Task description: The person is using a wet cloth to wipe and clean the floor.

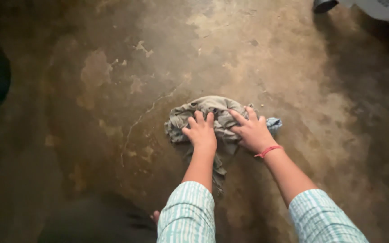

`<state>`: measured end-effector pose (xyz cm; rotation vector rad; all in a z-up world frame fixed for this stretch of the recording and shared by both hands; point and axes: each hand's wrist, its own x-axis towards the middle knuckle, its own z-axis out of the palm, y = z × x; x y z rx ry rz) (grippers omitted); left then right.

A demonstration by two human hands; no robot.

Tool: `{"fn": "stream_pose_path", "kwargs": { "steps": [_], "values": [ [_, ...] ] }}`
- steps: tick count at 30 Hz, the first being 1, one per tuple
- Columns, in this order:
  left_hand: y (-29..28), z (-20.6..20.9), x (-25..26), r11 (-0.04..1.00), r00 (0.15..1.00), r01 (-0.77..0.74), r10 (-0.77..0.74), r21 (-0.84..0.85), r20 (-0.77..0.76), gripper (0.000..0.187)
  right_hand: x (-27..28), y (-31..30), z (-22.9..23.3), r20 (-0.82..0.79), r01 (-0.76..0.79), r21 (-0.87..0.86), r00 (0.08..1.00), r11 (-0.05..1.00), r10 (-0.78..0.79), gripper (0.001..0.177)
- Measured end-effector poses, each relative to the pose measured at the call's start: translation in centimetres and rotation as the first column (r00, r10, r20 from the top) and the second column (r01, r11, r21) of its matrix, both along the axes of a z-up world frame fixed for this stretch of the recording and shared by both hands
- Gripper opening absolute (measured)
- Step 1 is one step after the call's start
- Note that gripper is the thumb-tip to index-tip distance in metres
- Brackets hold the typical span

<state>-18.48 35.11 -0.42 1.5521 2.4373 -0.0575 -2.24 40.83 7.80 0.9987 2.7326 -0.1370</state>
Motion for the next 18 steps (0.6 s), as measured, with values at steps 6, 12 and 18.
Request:
{"fn": "stream_pose_path", "kwargs": {
  "steps": [6, 12, 18],
  "values": [
    [8.1, -2.1, -3.8, 0.991, 0.999, -0.002, 0.006, 0.135, -0.034, 0.033, -3.2, 7.3, -2.1, -0.138, -0.005, 0.130, 0.990, 0.991, 0.024, 0.042],
    [15.4, -0.9, -5.7, 0.979, 0.996, -0.067, 0.077, 0.190, -0.047, 0.032, -6.1, 14.2, -5.0, -0.181, -0.002, 0.365, 0.981, 0.931, 0.073, 0.017],
    [18.8, -1.8, -7.0, 0.952, 0.996, -0.062, 0.077, 0.299, -0.040, 0.032, -9.9, 15.6, -7.3, 0.027, -0.011, 0.674, 1.000, 0.739, -0.010, 0.028]
  ]
}}
